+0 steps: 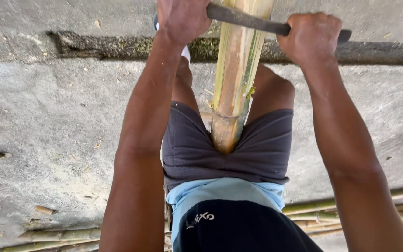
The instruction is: Shaving the outer layer of a bamboo pole using a drawknife.
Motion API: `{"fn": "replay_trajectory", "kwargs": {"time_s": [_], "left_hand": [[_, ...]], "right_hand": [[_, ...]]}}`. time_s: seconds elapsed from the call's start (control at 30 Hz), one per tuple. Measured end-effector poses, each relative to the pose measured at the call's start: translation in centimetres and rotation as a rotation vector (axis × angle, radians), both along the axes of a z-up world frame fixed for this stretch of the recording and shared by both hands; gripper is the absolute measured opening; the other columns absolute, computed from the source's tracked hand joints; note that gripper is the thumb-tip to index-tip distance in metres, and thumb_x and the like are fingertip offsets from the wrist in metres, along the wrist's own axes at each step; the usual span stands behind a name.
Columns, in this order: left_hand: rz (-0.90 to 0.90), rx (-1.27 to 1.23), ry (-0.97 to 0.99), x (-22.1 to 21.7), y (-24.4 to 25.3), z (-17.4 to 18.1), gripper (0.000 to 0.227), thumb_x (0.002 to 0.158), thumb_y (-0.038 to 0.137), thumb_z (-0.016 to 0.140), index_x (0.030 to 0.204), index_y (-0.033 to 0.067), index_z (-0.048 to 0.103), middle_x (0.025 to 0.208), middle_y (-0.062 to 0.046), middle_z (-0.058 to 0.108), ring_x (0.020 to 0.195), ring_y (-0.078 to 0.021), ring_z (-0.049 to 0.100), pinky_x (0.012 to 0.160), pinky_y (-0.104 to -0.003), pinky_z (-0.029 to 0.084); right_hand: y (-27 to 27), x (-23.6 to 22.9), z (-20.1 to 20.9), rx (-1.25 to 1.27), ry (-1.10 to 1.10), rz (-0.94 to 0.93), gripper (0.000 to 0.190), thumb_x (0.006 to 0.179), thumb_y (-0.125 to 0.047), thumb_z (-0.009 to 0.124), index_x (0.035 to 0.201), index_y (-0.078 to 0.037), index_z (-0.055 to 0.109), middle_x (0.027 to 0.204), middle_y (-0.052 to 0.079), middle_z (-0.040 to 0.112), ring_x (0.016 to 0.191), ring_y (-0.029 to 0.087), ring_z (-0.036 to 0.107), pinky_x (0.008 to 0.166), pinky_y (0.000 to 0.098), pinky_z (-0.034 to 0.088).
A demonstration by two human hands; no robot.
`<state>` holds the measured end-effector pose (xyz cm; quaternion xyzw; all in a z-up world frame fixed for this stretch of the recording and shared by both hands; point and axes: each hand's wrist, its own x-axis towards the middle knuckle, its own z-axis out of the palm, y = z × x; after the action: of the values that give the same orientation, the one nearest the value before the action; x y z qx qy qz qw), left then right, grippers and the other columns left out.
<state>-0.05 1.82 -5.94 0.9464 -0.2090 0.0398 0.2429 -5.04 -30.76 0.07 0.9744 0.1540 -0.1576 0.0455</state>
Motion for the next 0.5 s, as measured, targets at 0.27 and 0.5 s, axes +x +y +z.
{"fn": "replay_trajectory", "kwargs": {"time_s": [0.27, 0.5], "left_hand": [[-0.069, 0.026, 0.126, -3.3, 0.7, -1.1, 0.016, 0.077, 0.008, 0.075, 0.063, 0.0139, 0.069, 0.051, -0.001, 0.060, 0.042, -0.0149, 0.058, 0.042, -0.035, 0.046], [-0.073, 0.074, -0.053, -0.1, 1.0, 0.0, 0.020, 0.080, 0.016, 0.073, 0.063, 0.0185, 0.065, 0.049, 0.004, 0.052, 0.040, -0.0088, 0.050, 0.039, -0.030, 0.042]], "right_hand": [[1.5, -1.1, 1.2, 0.013, 0.249, -0.125, 0.029, 0.096, -0.034, 0.077, 0.079, -0.012, 0.074, 0.063, 0.010, 0.064, 0.055, 0.027, 0.062, 0.061, 0.0462, 0.046], [1.6, -0.4, 1.5, 0.059, 0.090, -0.090, 0.023, 0.085, -0.033, 0.081, 0.078, -0.013, 0.074, 0.062, 0.009, 0.063, 0.056, 0.027, 0.061, 0.061, 0.0477, 0.045]]}}
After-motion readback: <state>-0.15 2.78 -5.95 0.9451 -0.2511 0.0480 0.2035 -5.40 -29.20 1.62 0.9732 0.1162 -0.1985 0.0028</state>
